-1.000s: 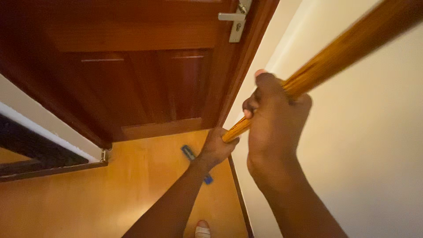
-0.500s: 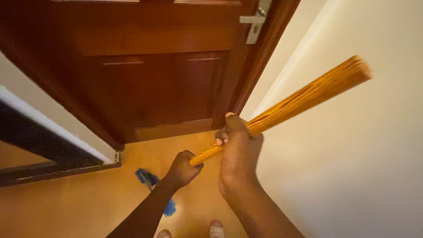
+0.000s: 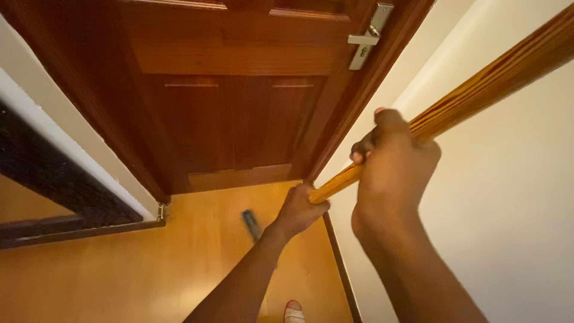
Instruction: The person sweeps the wooden floor in a hallway using a broom, pushing the brush along the edges of the wall and a door frame.
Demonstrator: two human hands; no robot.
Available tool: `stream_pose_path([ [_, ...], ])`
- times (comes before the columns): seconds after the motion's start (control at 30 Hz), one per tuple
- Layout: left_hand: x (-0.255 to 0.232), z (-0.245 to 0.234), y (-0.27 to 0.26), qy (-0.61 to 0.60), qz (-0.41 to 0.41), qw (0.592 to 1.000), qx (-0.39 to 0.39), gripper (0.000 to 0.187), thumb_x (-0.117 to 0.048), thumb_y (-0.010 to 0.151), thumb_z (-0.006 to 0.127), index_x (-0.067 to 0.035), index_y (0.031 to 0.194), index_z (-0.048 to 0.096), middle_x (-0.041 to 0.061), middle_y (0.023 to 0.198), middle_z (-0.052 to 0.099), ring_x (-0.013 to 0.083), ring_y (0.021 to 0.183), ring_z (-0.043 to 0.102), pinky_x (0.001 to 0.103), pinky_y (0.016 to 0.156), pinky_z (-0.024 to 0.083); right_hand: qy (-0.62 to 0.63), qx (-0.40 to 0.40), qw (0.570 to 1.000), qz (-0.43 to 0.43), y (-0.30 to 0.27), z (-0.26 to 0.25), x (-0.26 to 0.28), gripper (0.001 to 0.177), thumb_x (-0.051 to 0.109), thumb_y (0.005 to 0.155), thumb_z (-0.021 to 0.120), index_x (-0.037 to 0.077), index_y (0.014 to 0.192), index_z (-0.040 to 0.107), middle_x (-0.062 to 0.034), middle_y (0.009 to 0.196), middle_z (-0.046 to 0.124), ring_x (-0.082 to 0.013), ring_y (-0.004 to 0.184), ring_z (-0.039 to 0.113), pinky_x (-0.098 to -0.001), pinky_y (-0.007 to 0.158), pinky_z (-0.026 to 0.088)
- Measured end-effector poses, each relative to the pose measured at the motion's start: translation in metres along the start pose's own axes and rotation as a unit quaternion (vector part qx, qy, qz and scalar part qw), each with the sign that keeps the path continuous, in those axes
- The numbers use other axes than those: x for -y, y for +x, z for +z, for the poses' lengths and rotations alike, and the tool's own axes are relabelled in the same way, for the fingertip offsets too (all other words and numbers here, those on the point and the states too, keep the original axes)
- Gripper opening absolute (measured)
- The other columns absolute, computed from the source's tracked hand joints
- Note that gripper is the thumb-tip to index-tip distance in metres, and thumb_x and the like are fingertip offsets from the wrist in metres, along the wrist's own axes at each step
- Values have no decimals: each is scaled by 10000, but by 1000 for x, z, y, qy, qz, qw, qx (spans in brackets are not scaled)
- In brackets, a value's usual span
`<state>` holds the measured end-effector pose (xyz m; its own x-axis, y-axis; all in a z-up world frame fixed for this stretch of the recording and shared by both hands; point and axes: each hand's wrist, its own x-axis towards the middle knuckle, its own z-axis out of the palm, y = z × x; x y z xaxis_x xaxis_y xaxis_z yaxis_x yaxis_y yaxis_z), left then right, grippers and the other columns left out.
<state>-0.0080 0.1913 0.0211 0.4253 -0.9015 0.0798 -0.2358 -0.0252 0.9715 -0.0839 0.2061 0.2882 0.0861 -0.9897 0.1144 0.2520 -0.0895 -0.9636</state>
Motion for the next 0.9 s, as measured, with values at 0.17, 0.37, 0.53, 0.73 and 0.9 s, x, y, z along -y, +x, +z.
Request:
stream_pose_path([
  [0.17, 14, -7, -3, 11, -26, 999, 37, 200, -201, 759, 714, -9, 782, 665, 133, 669, 655, 237, 639, 679, 406, 623, 541, -25, 16, 999, 27, -28, 8, -14, 182, 120, 868, 633, 55, 738, 523, -5, 595, 460, -119, 501, 437, -299, 487, 394],
  [0.37, 59, -75, -32, 157, -24, 987, 13, 254, -261, 745, 742, -15, 805, 728, 228, 743, 699, 363, 736, 712, 443, 680, 555, 39, -1, 994, 106, -37, 20, -44, 202, 104, 883, 612, 47, 727, 497, -28, 589, 432, -138, 491, 411, -319, 480, 385],
  [0.53, 85, -135, -81, 216, -81, 973, -20, 287, -259, 699, 767, 15, 781, 750, 232, 779, 710, 370, 752, 726, 445, 702, 571, 79, -15, 974, 212, -60, 28, -79, 186, 101, 907, 611, 47, 771, 497, -34, 598, 416, -141, 516, 412, -319, 526, 423],
  [0.73, 70, -139, -90, 225, -141, 963, -38, 324, -280, 673, 798, -24, 869, 764, 234, 849, 737, 370, 832, 727, 436, 783, 568, 113, -37, 971, 208, -57, 22, -72, 185, 71, 897, 608, 49, 760, 486, -29, 602, 405, -154, 512, 396, -357, 530, 437],
  [0.9, 37, -95, -62, 160, -35, 984, -62, 301, -279, 667, 804, -30, 829, 759, 234, 839, 722, 374, 820, 703, 464, 748, 548, 76, 1, 992, 98, -44, 15, -25, 316, 97, 910, 615, 84, 697, 382, -32, 597, 375, -153, 518, 408, -359, 538, 467],
])
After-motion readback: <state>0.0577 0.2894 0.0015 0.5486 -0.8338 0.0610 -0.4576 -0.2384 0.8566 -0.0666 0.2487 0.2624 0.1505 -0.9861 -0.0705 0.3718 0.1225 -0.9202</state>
